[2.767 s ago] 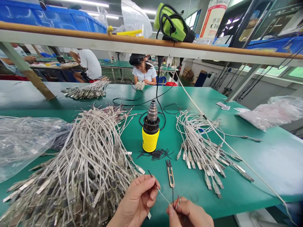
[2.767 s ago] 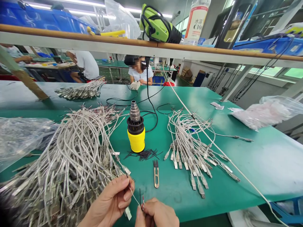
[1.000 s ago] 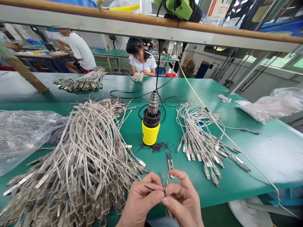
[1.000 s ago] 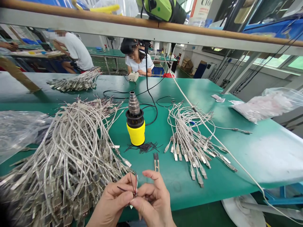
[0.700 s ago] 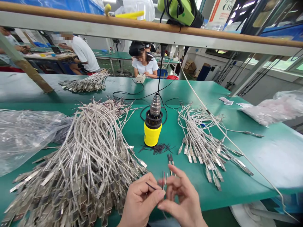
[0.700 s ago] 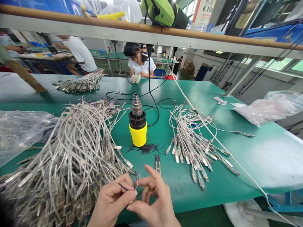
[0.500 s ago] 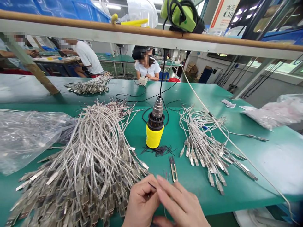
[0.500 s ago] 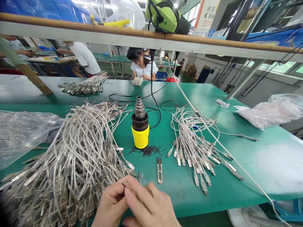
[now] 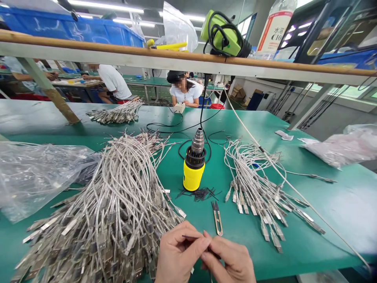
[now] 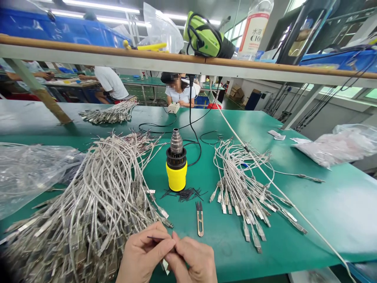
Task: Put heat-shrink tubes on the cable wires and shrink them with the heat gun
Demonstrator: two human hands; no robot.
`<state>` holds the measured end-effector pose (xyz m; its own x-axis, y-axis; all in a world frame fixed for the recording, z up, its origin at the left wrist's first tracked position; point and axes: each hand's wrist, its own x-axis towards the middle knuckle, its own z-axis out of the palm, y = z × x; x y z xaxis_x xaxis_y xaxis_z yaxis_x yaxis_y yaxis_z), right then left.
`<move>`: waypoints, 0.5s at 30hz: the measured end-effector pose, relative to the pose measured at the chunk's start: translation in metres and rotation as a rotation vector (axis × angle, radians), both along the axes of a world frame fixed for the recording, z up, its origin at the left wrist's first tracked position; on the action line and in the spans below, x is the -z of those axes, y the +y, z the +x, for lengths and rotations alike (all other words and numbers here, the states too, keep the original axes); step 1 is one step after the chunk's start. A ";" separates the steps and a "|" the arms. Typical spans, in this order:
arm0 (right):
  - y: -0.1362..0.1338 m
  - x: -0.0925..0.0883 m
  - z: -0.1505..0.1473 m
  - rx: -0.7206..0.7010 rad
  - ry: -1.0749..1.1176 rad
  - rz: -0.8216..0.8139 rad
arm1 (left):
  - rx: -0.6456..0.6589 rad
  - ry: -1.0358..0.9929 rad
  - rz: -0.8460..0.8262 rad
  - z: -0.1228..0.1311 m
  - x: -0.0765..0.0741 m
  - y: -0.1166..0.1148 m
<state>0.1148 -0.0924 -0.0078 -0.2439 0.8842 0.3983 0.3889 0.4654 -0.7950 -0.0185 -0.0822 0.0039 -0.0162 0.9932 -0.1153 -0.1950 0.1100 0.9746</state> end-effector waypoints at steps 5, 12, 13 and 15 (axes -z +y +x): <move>-0.003 -0.006 -0.005 0.051 0.252 -0.158 | -0.016 -0.223 -0.107 -0.003 -0.005 -0.002; -0.005 -0.007 -0.005 0.059 0.404 -0.330 | 0.093 -0.198 0.005 -0.012 -0.004 -0.003; -0.005 -0.008 -0.004 0.053 0.399 -0.338 | 0.099 -0.193 0.005 -0.012 -0.004 -0.003; -0.006 -0.008 -0.003 0.041 0.368 -0.338 | 0.104 -0.179 0.011 -0.012 -0.004 -0.003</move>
